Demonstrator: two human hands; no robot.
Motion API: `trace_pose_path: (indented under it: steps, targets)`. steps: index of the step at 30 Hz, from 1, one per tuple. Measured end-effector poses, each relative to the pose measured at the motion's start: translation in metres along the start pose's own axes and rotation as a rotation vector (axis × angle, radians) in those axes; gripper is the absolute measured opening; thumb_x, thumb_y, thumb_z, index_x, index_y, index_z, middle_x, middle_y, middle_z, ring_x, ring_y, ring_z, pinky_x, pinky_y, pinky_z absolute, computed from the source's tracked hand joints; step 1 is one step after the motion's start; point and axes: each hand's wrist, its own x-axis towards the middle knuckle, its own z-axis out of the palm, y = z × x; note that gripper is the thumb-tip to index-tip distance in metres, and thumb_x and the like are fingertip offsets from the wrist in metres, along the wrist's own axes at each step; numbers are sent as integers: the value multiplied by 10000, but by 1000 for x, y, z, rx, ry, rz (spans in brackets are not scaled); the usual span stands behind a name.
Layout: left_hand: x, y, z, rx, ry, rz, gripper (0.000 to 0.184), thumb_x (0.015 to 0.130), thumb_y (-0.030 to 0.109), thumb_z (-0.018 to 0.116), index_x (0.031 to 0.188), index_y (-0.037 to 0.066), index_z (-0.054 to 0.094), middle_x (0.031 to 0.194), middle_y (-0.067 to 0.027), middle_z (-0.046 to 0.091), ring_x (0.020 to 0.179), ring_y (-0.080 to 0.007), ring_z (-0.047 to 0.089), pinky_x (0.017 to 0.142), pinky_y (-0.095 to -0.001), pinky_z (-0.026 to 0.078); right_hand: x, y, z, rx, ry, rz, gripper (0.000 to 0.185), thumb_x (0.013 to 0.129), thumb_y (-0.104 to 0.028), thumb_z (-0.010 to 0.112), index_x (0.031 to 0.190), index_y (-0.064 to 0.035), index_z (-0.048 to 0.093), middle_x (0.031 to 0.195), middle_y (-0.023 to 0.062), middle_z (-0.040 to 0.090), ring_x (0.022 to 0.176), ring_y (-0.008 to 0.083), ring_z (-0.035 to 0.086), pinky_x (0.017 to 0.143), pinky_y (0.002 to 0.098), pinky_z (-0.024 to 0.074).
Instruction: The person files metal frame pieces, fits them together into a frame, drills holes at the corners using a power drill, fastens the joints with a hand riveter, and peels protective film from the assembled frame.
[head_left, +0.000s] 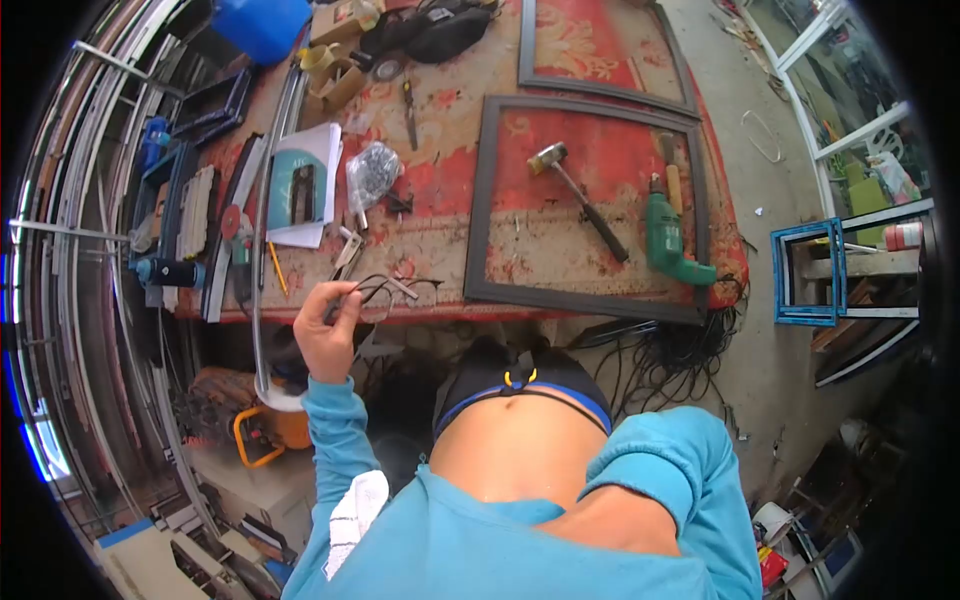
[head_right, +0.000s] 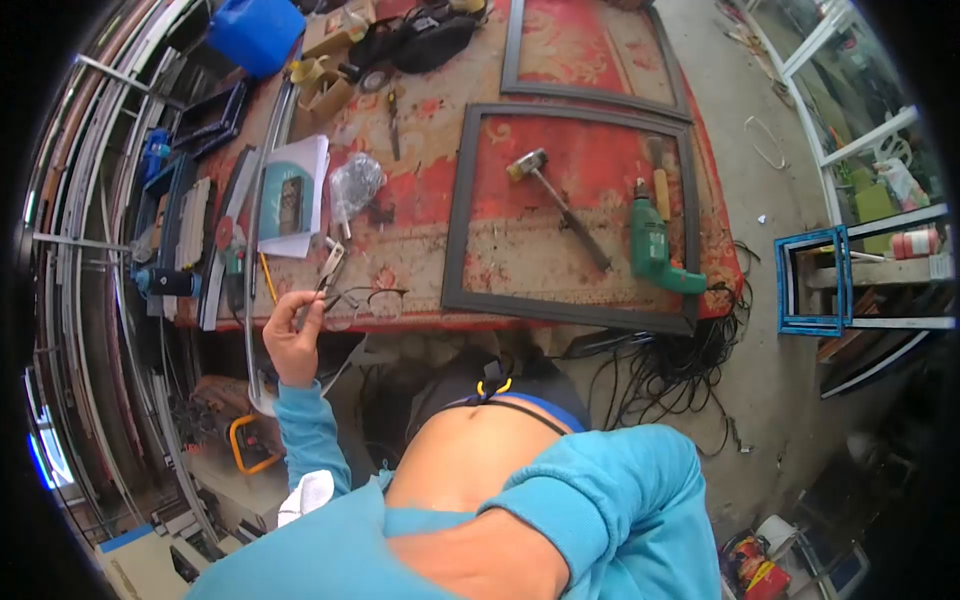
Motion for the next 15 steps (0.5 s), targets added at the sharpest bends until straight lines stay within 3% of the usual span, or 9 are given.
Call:
trace_pose_path:
  steps: [10, 15]
  targets:
    - [18, -23, 1, -45, -11, -8, 61, 899, -9, 679, 958, -1, 664, 878, -27, 632, 841, -113, 581, 784, -248, 460, -56, -21, -56, 101, 228, -76, 345, 1008, -397, 547, 975, -81, 682, 997, 94, 735, 871, 210, 695, 796, 414, 554]
    - [25, -25, 0, -47, 9, 114, 61, 904, 16, 686, 957, 3, 659, 880, -24, 631, 800, -102, 564, 708, -244, 453, -63, -65, -59, 71, 266, -107, 355, 1016, -409, 537, 985, -85, 679, 1011, 96, 738, 882, 213, 700, 807, 417, 557]
